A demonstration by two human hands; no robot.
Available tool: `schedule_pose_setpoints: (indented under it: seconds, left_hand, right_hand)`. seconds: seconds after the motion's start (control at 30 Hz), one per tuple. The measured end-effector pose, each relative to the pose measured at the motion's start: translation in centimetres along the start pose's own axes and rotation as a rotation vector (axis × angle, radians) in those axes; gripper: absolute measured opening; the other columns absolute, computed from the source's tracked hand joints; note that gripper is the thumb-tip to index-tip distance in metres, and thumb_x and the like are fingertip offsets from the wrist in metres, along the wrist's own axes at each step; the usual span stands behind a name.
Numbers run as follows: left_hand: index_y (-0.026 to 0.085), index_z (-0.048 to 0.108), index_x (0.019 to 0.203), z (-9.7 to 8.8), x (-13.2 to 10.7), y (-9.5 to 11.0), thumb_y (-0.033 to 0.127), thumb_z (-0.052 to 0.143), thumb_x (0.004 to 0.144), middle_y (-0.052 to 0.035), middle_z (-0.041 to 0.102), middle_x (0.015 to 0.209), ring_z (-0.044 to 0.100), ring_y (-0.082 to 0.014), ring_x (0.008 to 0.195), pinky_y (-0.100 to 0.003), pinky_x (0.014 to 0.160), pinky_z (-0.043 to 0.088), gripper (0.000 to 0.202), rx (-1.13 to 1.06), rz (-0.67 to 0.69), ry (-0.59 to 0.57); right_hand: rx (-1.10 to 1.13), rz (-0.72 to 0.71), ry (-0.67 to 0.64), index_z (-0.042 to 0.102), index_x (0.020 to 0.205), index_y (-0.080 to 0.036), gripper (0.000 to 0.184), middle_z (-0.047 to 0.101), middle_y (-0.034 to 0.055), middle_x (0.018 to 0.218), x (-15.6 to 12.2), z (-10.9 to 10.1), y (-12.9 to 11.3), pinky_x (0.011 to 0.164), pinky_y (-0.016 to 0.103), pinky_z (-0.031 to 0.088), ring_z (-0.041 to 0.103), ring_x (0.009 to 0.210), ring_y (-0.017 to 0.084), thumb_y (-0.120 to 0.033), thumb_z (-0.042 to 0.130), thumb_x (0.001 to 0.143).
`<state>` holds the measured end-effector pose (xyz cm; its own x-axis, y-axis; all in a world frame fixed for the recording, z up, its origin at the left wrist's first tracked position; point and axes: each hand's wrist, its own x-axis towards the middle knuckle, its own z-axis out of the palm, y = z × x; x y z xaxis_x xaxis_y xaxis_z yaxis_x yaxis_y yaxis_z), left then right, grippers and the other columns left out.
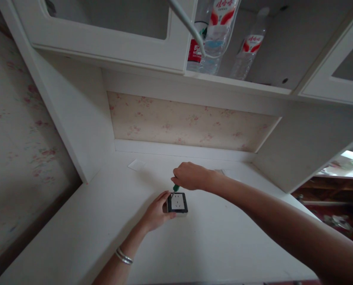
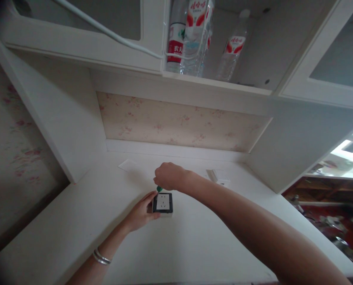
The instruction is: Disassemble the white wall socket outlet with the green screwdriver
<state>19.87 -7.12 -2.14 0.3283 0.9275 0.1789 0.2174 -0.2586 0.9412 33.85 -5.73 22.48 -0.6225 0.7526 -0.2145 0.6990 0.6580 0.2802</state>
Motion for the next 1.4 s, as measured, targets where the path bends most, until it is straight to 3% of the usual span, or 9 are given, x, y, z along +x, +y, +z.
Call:
schedule_pose_setpoints:
  seconds: [0.3,0.97,1.2,1.3,1.4]
  left_hand:
    - [0.023,0.047,0.134,-0.2,0.0,0.5,0.023,0.08,0.062,-0.0105,0.041,0.144,0.044,-0.0294,0.128,-0.041,0.11,0.031,0.08,0.011,0.004,-0.011]
    - [0.024,0.046,0.135,-0.1,0.0,0.4,0.021,0.08,0.061,-0.0093,0.041,0.144,0.042,-0.0297,0.129,-0.042,0.111,0.03,0.081,-0.007,0.002,-0.002]
    - [0.023,0.048,0.133,-0.2,0.0,0.6,0.019,0.08,0.061,-0.0093,0.042,0.143,0.043,-0.0287,0.128,-0.04,0.11,0.031,0.078,0.01,0.006,-0.011]
    - [0.022,0.048,0.133,-0.1,0.0,0.6,0.019,0.08,0.061,-0.0104,0.042,0.143,0.045,-0.0302,0.127,-0.042,0.11,0.031,0.078,-0.024,0.01,-0.014]
    - [0.023,0.048,0.133,-0.1,0.0,0.6,0.02,0.08,0.061,-0.0109,0.04,0.144,0.043,-0.0313,0.128,-0.043,0.11,0.03,0.079,-0.032,0.009,-0.022]
  right_hand:
    - [0.039,-0.005,0.035,0.071,0.092,-0.007,0.039,0.071,0.0213,0.087,0.3,0.4,0.2,0.067,0.035,0.047,0.068,0.083,0.03,-0.033,0.043,0.09]
    - [0.097,-0.054,0.022,0.069,0.094,-0.009,0.029,0.07,0.017,0.092,-0.5,-0.6,-0.5,0.073,0.031,0.044,0.065,0.09,0.026,-0.028,0.048,0.089]
    - [0.162,-0.153,0.056,0.065,0.101,-0.013,0.025,0.066,0.0134,0.102,-0.4,-0.3,0.1,0.075,0.03,0.044,0.062,0.095,0.024,-0.016,0.054,0.079]
    - [0.229,-0.14,0.076,0.062,0.109,-0.015,0.034,0.065,0.0134,0.106,-0.3,-0.1,0.2,0.074,0.03,0.045,0.062,0.095,0.025,-0.028,0.06,0.078]
    - [0.235,0.017,0.027,0.062,0.107,-0.013,0.047,0.068,0.0164,0.096,-0.1,-0.1,-0.2,0.069,0.034,0.046,0.064,0.088,0.028,-0.052,0.047,0.086]
